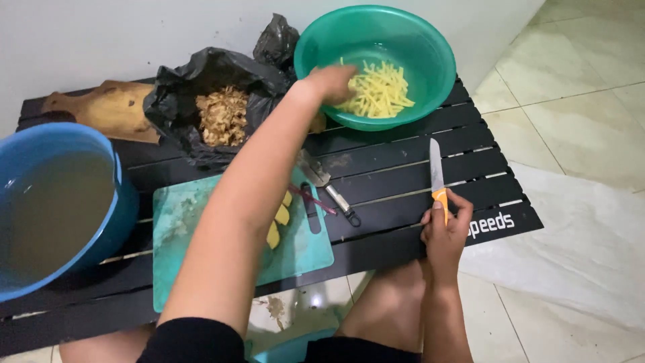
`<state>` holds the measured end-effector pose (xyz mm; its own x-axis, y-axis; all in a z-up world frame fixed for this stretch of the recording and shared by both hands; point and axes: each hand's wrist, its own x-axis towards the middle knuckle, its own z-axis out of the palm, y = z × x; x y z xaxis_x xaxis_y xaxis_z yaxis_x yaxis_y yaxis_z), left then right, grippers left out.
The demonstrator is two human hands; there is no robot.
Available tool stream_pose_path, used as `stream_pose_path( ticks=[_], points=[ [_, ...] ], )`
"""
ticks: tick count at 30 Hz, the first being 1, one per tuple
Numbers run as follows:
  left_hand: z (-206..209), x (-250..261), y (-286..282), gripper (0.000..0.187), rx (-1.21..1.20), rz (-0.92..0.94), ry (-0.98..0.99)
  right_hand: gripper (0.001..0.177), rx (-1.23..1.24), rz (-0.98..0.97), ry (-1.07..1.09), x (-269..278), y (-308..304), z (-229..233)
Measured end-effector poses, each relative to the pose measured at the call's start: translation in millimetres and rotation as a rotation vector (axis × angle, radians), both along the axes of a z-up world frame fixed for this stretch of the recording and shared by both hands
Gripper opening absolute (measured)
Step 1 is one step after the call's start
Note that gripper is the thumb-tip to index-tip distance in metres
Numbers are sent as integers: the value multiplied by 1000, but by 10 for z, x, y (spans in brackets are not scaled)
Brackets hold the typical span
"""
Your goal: A person is slicing potatoes into thin strips on a cutting board using a knife.
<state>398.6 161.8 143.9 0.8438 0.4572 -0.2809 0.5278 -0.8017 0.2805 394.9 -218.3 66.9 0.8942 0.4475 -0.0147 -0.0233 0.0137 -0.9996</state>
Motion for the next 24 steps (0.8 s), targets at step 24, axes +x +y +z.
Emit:
stream_pose_path(
  ticks=[24],
  points=[
    [-1008,42,-813,17,810,-158,-462,16,177,-88,66,-49,-38,-101]
  ],
)
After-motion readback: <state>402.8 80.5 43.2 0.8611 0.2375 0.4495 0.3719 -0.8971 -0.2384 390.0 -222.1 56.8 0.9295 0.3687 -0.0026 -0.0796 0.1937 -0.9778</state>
